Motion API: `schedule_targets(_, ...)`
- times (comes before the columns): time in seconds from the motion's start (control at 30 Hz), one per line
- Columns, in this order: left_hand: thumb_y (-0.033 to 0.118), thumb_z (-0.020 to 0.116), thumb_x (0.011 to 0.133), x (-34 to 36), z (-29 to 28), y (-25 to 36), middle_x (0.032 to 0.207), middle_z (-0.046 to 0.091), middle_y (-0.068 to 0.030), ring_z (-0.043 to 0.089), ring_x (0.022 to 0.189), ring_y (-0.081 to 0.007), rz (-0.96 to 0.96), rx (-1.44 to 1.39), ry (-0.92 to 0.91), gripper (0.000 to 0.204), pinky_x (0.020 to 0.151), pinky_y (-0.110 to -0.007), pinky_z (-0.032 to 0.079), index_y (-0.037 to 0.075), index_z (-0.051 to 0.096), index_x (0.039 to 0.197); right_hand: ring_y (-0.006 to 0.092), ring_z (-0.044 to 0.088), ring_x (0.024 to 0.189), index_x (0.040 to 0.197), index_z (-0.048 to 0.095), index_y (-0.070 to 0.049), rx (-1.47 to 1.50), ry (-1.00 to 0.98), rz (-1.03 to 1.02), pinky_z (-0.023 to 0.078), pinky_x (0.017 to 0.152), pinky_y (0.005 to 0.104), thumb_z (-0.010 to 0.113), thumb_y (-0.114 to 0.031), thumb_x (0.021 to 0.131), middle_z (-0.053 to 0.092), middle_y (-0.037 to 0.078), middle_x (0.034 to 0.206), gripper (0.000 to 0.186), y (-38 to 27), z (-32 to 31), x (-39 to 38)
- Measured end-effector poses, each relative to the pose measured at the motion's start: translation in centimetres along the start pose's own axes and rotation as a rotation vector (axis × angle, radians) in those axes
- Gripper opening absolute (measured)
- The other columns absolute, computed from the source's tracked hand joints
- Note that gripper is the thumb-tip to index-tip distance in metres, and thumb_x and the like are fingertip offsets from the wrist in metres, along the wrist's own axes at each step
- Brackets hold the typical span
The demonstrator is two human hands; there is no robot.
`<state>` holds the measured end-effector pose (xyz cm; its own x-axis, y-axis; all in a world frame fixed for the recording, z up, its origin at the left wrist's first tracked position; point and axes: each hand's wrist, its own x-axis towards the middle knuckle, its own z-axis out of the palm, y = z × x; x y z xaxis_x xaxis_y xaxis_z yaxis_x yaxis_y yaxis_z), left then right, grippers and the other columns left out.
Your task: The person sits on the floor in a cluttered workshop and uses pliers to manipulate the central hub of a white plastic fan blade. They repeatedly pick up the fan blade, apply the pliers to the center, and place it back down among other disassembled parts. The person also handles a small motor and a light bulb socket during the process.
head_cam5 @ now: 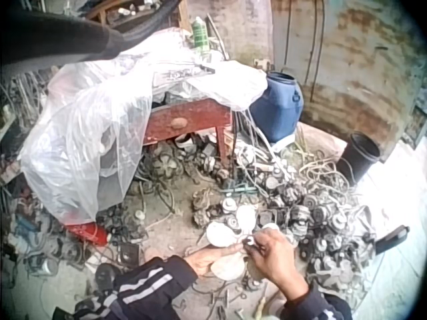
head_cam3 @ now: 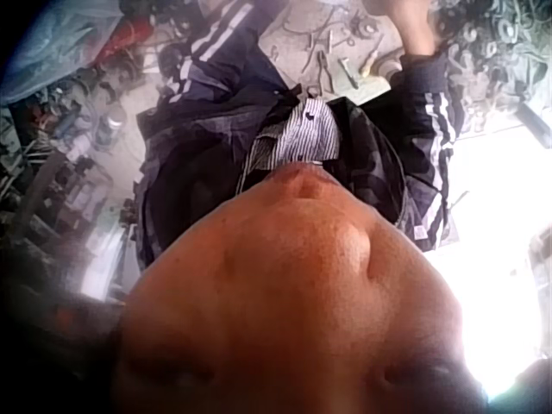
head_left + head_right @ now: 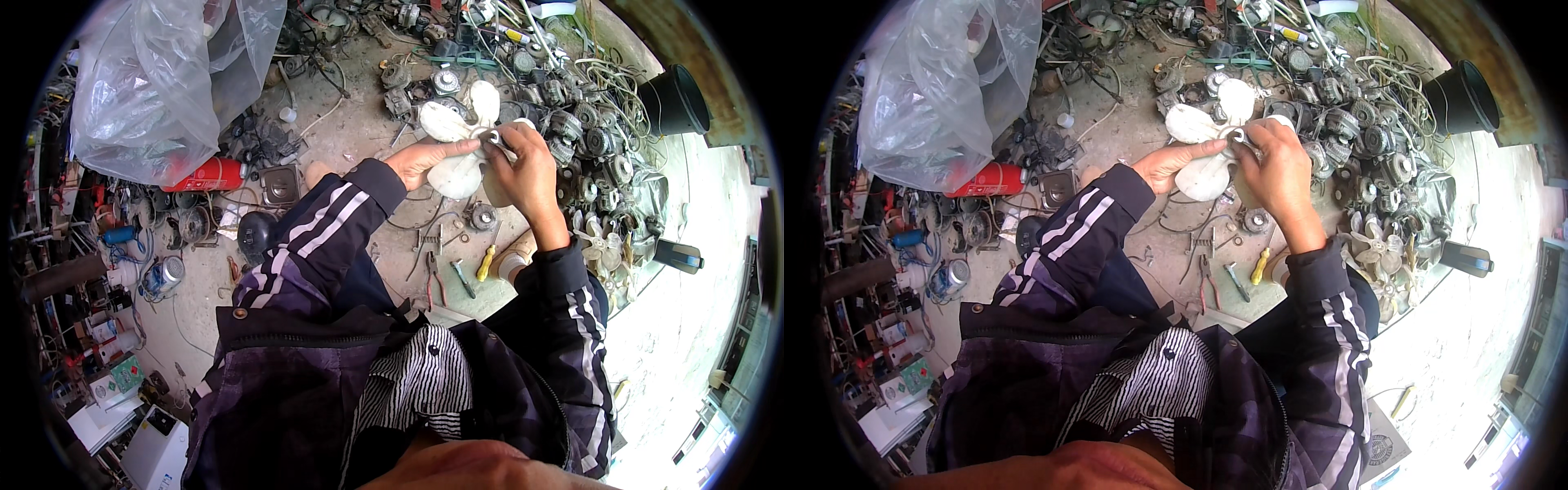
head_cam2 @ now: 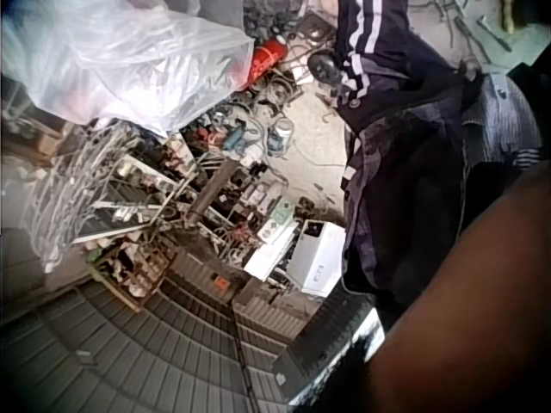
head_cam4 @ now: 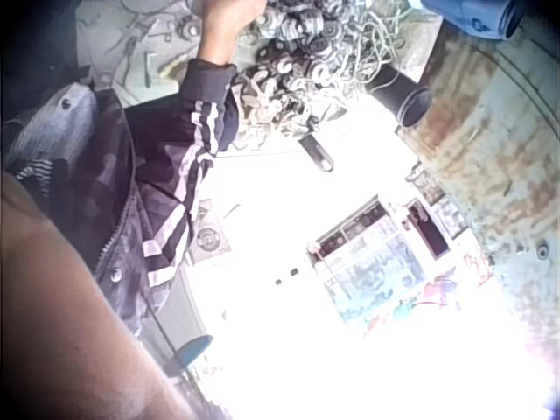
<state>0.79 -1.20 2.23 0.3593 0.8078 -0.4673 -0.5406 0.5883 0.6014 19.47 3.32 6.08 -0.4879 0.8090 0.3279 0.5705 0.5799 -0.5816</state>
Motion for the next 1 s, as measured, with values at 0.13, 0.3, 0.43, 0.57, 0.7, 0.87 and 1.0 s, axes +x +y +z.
schedule_targets(0.13,0.024,0.069,0.085,-0.2,0.1,0.1,0.103,0.064,-0.003,0.063,0.092,-0.0126,0.019,0.0,-0.027,0.037,0.081,-0.029,0.052,0.007,0.057,0.116,0.0281,0.061,0.088,0.093,0.066,-0.007,-0.014,0.0,0.09,0.049,0.075,0.0364,0.07,-0.018,0.074,0.063,0.007,0.092,0.022,-0.6,-0.2,0.0)
schedule_targets(0.3,0.024,0.069,0.085,-0.1,0.1,0.1,0.105,0.064,-0.0033,0.063,0.093,-0.0129,0.0,-0.022,-0.024,0.037,0.082,-0.029,0.052,0.007,0.057,0.116,0.0281,0.06,0.085,0.095,0.065,-0.007,0.057,-0.017,0.02,0.049,0.073,0.0368,0.071,-0.019,0.074,0.061,0.007,0.089,0.025,0.1,0.1,0.0)
schedule_targets(0.43,0.024,0.069,0.085,-0.1,-0.1,0.2,0.106,0.064,-0.0037,0.063,0.094,-0.0133,-0.003,-0.01,-0.008,0.038,0.082,-0.029,0.052,0.007,0.057,0.116,0.0283,0.06,0.084,0.094,0.065,-0.007,0.071,0.021,0.075,0.048,0.073,0.0368,0.07,-0.018,0.074,0.061,0.008,0.088,0.023,-0.6,-0.1,0.1)
schedule_targets(0.57,0.024,0.069,0.085,-0.1,0.0,0.2,0.105,0.064,-0.0037,0.063,0.094,-0.0131,0.022,-0.019,-0.022,0.037,0.082,-0.029,0.052,0.007,0.057,0.116,0.0289,0.061,0.084,0.095,0.065,-0.006,0.029,-0.018,0.121,0.049,0.072,0.0367,0.07,-0.019,0.075,0.061,0.008,0.089,0.024,-0.3,0.0,0.1)
schedule_targets(0.7,0.024,0.069,0.085,-0.3,0.2,0.2,0.106,0.064,-0.0038,0.063,0.094,-0.013,0.024,-0.028,-0.024,0.037,0.082,-0.029,0.052,0.007,0.057,0.116,0.0294,0.061,0.083,0.095,0.065,-0.006,0.091,-0.007,0.034,0.049,0.071,0.0366,0.071,-0.022,0.075,0.061,0.008,0.088,0.026,0.1,0.0,0.1)
schedule_targets(0.87,0.024,0.069,0.085,-0.2,0.2,0.3,0.106,0.064,-0.0039,0.063,0.094,-0.0131,0.013,-0.022,-0.034,0.039,0.082,-0.029,0.052,0.007,0.056,0.118,0.0295,0.061,0.083,0.093,0.065,-0.006,0.029,0.012,0.129,0.048,0.072,0.0365,0.069,-0.021,0.076,0.061,0.008,0.088,0.023,-0.5,-0.2,0.1)
schedule_targets(1.0,0.025,0.069,0.085,-0.2,0.2,0.2,0.106,0.064,-0.0039,0.063,0.095,-0.0133,0.022,-0.011,-0.027,0.041,0.083,-0.029,0.052,0.007,0.056,0.119,0.0292,0.061,0.083,0.095,0.065,-0.007,0.102,-0.033,0.092,0.048,0.071,0.0361,0.071,-0.022,0.075,0.061,0.008,0.089,0.026,0.2,0.1,0.2)
